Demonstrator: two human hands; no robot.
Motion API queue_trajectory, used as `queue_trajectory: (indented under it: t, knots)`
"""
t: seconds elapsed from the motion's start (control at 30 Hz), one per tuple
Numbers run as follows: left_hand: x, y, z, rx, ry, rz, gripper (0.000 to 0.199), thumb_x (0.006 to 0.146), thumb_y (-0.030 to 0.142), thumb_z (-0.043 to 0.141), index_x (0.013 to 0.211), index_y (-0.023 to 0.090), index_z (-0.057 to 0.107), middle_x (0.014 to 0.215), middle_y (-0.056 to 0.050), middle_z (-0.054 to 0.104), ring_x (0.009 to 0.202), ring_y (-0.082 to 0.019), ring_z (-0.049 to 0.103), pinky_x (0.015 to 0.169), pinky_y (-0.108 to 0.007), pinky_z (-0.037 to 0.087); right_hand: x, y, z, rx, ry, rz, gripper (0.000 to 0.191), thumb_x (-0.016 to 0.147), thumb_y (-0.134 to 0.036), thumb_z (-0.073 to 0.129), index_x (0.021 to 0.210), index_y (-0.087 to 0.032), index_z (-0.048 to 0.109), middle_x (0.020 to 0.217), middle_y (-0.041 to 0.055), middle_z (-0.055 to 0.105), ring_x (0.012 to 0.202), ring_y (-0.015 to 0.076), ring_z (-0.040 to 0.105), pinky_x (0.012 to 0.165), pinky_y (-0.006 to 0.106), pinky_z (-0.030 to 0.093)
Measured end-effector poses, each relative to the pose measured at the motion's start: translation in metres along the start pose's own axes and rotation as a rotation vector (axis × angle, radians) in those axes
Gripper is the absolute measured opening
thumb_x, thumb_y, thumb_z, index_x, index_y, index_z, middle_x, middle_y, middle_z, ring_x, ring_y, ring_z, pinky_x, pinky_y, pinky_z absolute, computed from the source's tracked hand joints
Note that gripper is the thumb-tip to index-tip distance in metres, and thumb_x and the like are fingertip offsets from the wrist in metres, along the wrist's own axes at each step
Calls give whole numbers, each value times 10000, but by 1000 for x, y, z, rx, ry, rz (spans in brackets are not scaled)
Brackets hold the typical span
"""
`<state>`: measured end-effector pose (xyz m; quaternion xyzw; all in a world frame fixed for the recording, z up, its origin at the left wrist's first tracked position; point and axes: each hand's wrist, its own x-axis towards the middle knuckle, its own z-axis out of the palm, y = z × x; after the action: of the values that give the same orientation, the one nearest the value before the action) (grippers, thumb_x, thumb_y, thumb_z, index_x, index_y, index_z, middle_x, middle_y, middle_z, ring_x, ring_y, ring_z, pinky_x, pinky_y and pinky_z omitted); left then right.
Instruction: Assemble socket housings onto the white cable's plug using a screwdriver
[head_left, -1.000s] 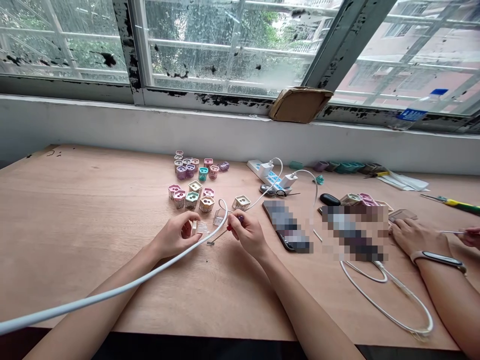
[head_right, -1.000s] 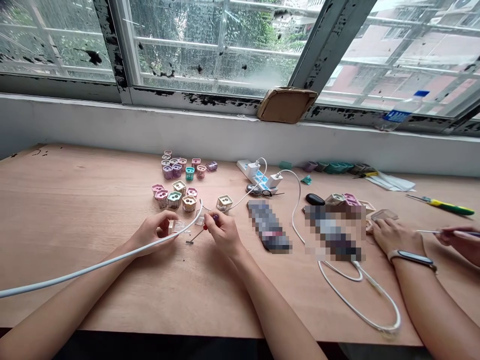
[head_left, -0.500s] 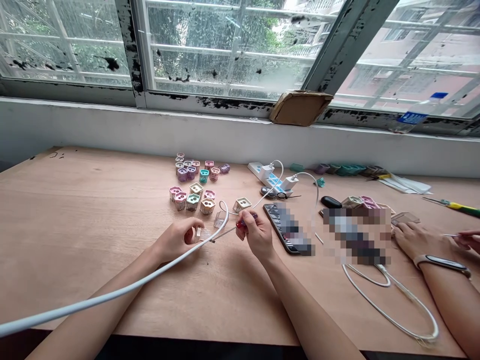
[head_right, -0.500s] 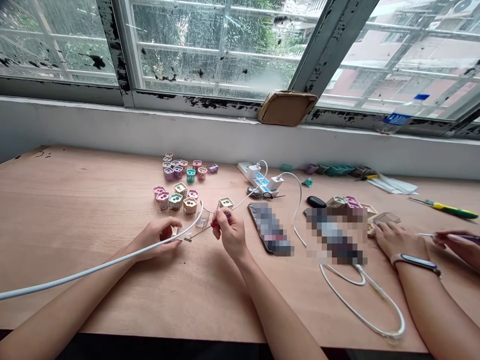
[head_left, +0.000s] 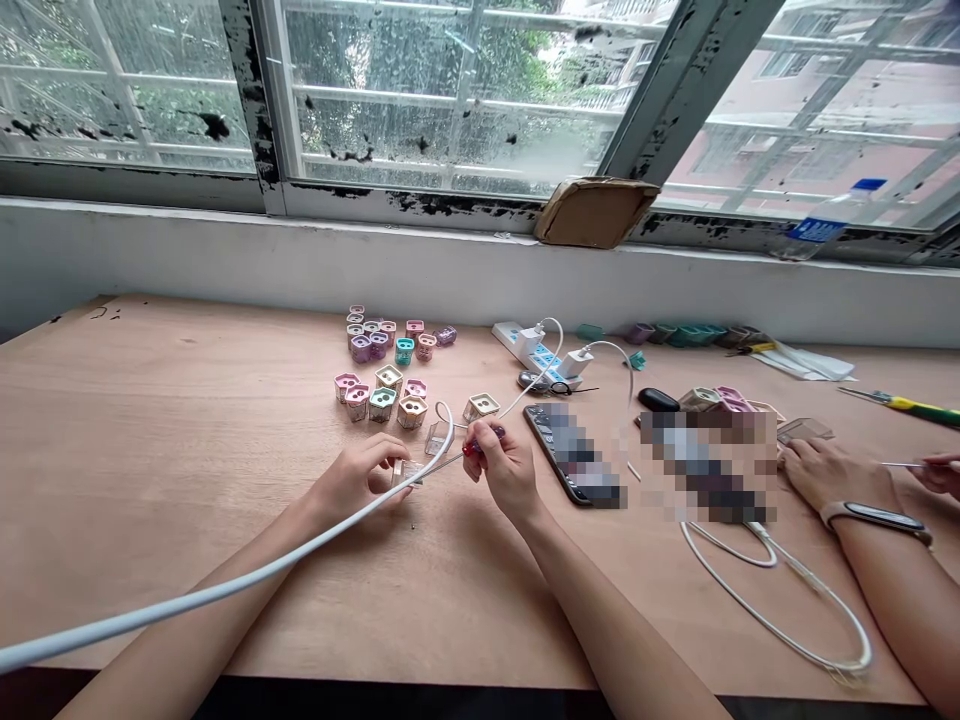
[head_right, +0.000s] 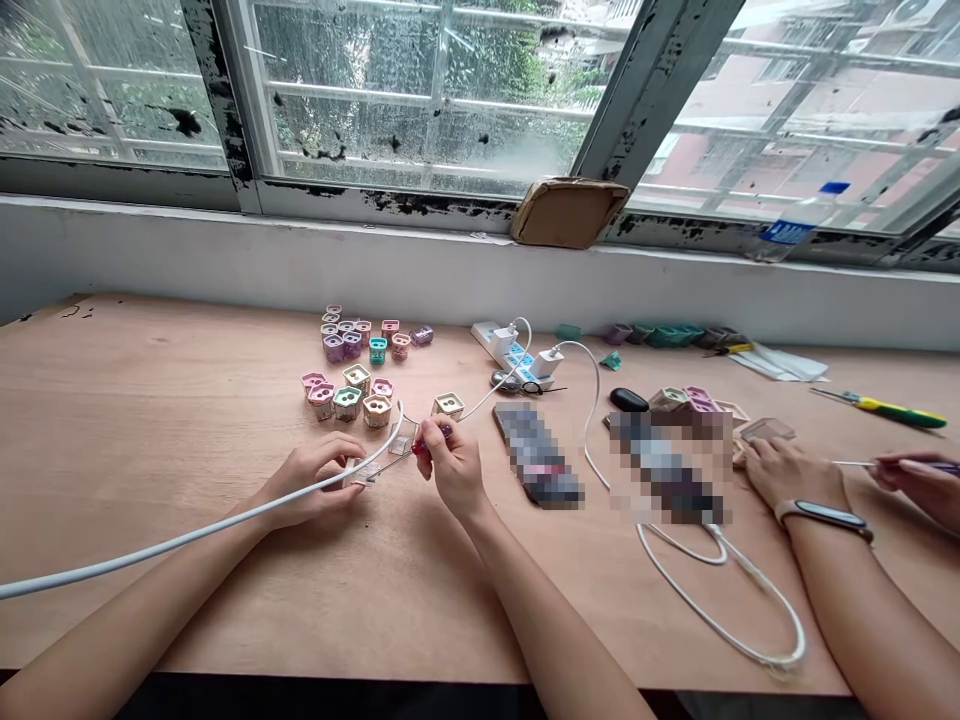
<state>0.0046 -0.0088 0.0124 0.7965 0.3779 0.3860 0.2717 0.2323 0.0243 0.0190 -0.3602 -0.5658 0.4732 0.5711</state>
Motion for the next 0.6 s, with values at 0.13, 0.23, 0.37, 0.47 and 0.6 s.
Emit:
queue_trajectory:
  t: [0.13,0.23,0.37,0.47,0.6]
  knots:
    - [-1,-1,-1,29,3,17,287,859,168,664,1146,185,651,1137,-94,722,1008,-206,694,871,-314,589,1,3,0,18,18,2,484,864,-642,658,705,-196,555,523,-66,449,372,71,401,352,205,328]
    - [-2,-1,-1,34,-15,30,239,897,175,635,1134,186,663,1211,-119,694,1038,-213,689,756,-268,605,2,4,0,43,24,-1,481,862,-639,664,716,-193,557,543,-66,455,374,68,411,354,205,343]
    - [-3,-1,-1,57,-61,107,242,921,128,578,1129,195,684,1236,-142,665,1129,-230,664,746,-257,614,1,3,0,35,21,-11,469,889,-612,653,710,-189,555,533,-66,459,374,66,420,368,202,347]
    - [-3,-4,-1,80,-57,129,248,926,114,573,1128,196,691,1197,-133,673,1087,-216,678,795,-275,615,1,3,-1,26,28,-9,469,888,-615,650,714,-190,556,529,-65,458,374,69,418,371,206,350]
    - [-2,-7,-3,112,-5,111,178,938,174,600,1078,200,707,1183,-127,678,1027,-206,682,662,-222,594,1,5,-3,32,78,1,488,875,-644,638,707,-196,546,545,-59,452,382,70,393,356,205,315]
